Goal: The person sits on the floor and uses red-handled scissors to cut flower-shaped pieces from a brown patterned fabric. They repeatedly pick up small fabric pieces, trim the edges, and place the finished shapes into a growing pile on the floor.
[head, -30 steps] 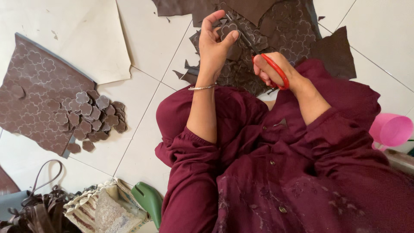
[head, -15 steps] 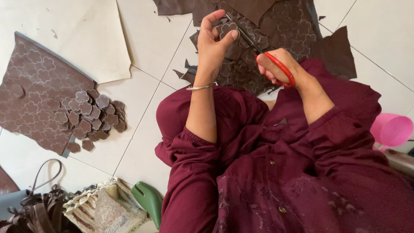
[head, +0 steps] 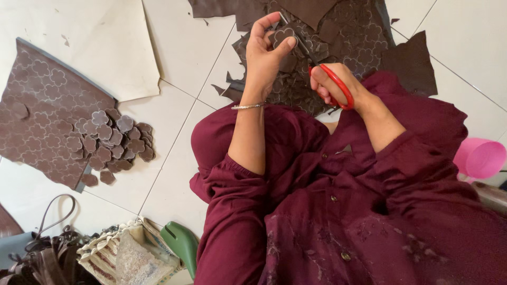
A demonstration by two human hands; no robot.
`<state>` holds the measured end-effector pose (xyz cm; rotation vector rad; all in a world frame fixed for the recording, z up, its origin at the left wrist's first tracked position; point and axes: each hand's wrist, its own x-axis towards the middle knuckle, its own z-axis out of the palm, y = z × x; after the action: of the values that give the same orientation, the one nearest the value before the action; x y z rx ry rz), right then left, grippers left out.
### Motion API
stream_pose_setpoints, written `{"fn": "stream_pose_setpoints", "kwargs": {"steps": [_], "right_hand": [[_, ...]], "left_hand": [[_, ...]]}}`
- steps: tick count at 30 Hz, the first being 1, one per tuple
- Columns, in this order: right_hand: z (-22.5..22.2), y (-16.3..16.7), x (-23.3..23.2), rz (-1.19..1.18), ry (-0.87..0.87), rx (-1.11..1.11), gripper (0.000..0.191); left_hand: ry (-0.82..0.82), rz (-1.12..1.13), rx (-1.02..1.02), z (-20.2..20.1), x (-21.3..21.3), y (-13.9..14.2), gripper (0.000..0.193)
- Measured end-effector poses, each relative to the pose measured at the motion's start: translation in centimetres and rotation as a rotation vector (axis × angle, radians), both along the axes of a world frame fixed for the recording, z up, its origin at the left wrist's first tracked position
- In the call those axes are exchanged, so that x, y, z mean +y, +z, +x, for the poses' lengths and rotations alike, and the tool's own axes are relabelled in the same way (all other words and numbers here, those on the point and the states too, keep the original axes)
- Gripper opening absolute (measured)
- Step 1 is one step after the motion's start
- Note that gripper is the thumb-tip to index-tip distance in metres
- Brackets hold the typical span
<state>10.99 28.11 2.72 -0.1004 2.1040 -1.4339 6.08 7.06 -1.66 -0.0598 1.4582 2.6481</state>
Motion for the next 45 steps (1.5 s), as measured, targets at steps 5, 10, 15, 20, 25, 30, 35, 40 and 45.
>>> {"fn": "stream_pose_setpoints", "kwargs": {"steps": [5,10,15,20,25,30,35,40,45], "right_hand": [[0.0,0.0,0.0,0.002,-0.015,-0.006,0.074],[-0.1,0.6,0.2,0.029,-0.041,-0.007,0.072],[-0.4,0.8,0.3,0.063,-0.053,-0.031,0.070],[-0.4,1.0,0.4,-0.008,-0.024,-0.049,0.068],[-0.7,1.8,0.9,0.000,-0.002,-0.102,0.070],[-0.7,2.5,1.2,0.065,0.010,-0.083,0.072],[-0.8,2.6,1.3,0.049,-0.012,-0.127,0.072],[-0.7,2.2,1.7,0.092,-0.006,-0.082,0.073],[-1.3,1.7,2.3,0.064,-0.071,-0.027,0.062]], "left_hand": [[0.001,-0.016,0.012,0.1,0.1,0.0,0.058],[-0.018,0.027,0.025,0.1,-0.2,0.2,0.059],[-0.023,0.029,0.013,0.0,-0.5,0.4,0.058],[-0.035,0.017,0.013,-0.1,-0.5,0.2,0.057],[-0.055,-0.023,0.024,0.1,-1.1,0.2,0.058],[-0.085,-0.001,0.022,0.0,-1.5,0.7,0.057],[-0.089,0.021,-0.013,0.0,-1.6,0.6,0.051],[-0.041,-0.065,-0.062,-0.3,-1.7,-0.5,0.038],[0.020,-0.030,-0.079,-0.6,-1.7,-1.3,0.026]]}}
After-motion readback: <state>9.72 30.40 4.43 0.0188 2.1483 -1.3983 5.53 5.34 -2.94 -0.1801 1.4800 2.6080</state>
